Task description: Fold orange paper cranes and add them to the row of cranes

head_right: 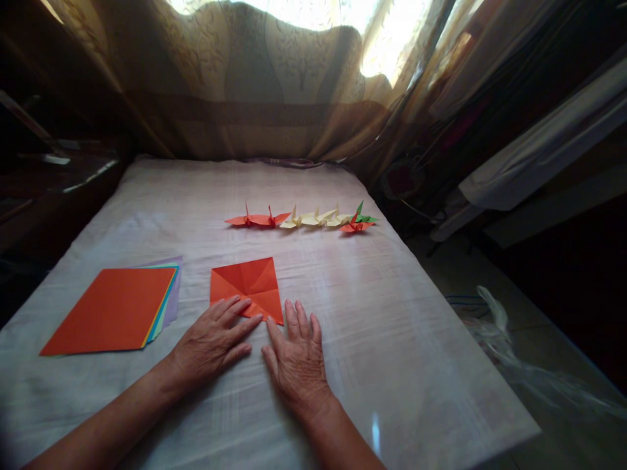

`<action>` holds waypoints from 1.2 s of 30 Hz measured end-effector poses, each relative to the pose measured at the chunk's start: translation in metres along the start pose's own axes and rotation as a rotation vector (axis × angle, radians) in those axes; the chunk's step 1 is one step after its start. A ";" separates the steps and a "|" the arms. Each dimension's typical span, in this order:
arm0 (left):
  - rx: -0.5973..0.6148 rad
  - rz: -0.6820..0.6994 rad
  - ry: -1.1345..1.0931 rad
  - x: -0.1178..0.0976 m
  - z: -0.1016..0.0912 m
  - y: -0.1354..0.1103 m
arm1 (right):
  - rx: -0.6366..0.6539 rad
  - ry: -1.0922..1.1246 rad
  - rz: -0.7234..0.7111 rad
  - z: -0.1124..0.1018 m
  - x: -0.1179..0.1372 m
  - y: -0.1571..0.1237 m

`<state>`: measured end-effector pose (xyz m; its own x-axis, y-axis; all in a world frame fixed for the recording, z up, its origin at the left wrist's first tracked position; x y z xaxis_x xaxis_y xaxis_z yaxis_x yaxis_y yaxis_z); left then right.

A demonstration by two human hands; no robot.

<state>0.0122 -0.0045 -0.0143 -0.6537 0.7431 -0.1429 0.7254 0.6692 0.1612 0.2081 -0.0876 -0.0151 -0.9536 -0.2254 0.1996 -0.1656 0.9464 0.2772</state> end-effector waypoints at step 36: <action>0.102 -0.194 0.124 0.048 -0.025 -0.035 | 0.004 -0.038 -0.060 0.000 -0.023 -0.010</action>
<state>-0.0496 0.0076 -0.0026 -0.7994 0.5994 -0.0401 0.5981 0.8004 0.0419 0.2314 -0.0922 -0.0221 -0.9508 -0.2728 0.1467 -0.2237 0.9324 0.2838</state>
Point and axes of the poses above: each hand's wrist, its own y-axis towards the middle knuckle, its own z-axis out of the palm, x = y × z, the point moved 1 cm from there along y, towards the middle knuckle, and after that the axes turned 6 degrees about -z, right-handed, at the moved point
